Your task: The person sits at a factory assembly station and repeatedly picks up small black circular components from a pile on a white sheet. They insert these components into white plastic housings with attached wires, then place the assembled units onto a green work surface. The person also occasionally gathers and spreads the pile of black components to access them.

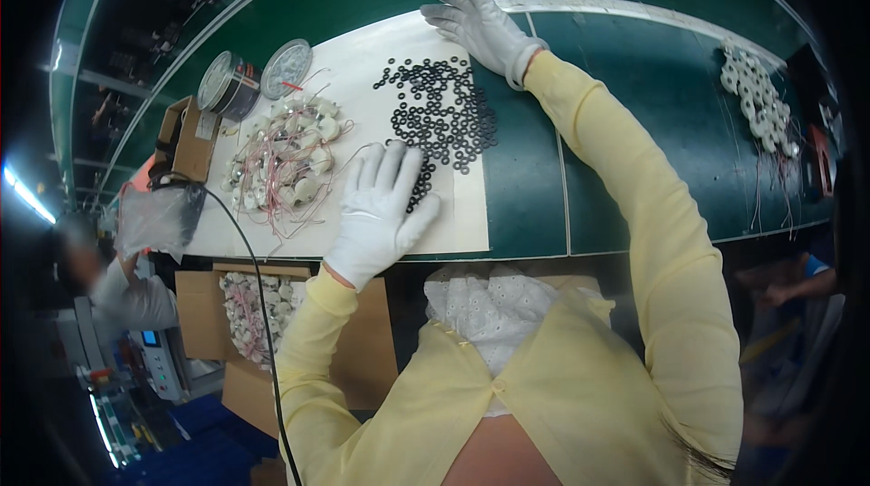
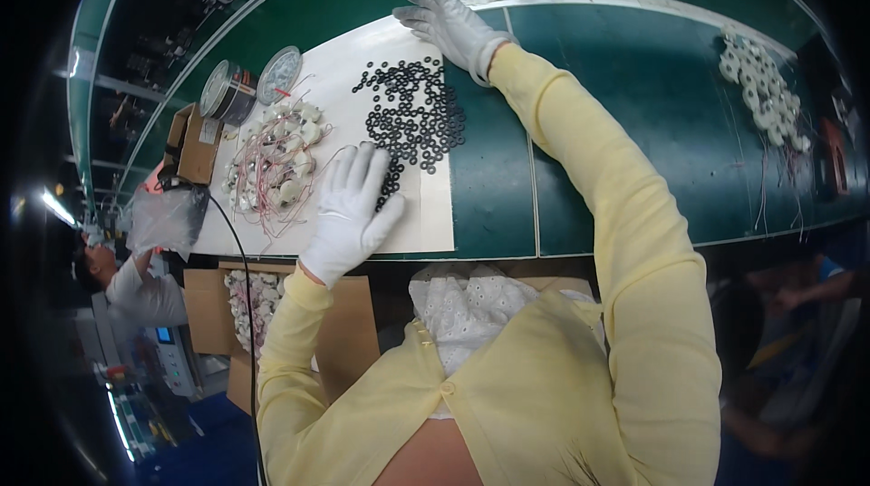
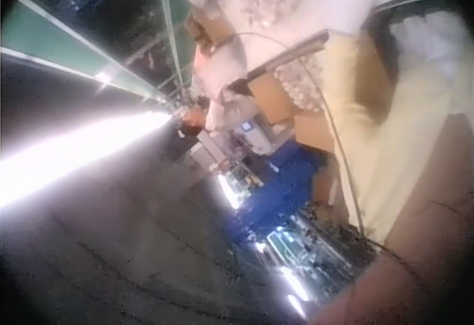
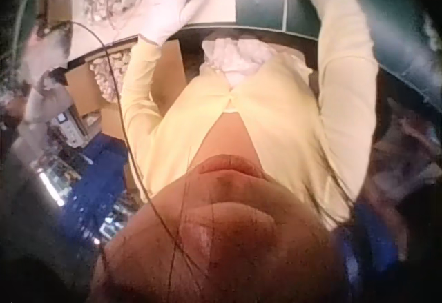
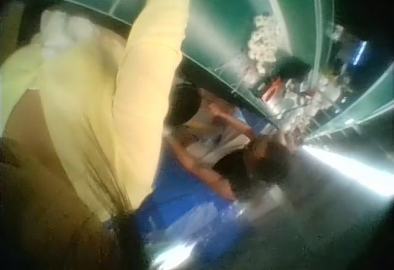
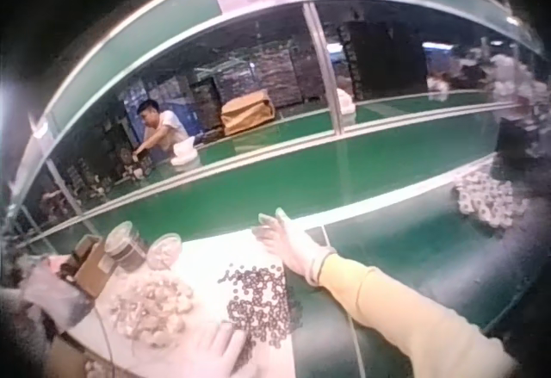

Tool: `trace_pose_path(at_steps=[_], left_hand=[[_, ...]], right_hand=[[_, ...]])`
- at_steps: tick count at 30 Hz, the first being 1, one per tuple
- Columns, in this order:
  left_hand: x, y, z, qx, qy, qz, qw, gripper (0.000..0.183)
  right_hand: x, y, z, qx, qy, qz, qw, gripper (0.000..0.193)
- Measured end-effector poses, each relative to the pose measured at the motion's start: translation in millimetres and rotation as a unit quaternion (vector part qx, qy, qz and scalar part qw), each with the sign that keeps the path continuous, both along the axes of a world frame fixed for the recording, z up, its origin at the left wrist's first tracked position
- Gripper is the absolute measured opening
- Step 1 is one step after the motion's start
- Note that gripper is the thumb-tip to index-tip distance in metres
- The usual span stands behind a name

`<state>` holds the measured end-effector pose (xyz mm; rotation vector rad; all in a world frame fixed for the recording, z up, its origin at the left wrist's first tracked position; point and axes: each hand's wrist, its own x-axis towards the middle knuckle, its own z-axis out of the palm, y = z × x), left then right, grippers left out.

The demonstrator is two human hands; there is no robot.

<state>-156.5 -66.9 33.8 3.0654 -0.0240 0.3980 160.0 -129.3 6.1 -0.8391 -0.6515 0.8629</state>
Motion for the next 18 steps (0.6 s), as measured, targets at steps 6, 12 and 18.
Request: trace_pose_path(at_steps=[6, 12, 18], left_hand=[[16.7, -7.8, -1.0, -0.023, -0.048, -0.008, 0.999, 0.061], [33.3, -10.9, -3.7, -0.03, -0.083, -0.009, 0.996, 0.055], [54.5, 8.2, 5.4, -0.006, -0.14, 0.009, 0.99, 0.055]], right_hand=[[-15.3, 2.6, 2.3, -0.075, -0.153, 0.025, 0.985, 0.094], [-49.5, -6.3, 11.6, -0.111, -0.186, 0.049, 0.975, 0.089], [-34.5, -10.6, 6.9, -0.115, -0.158, 0.044, 0.98, 0.084]])
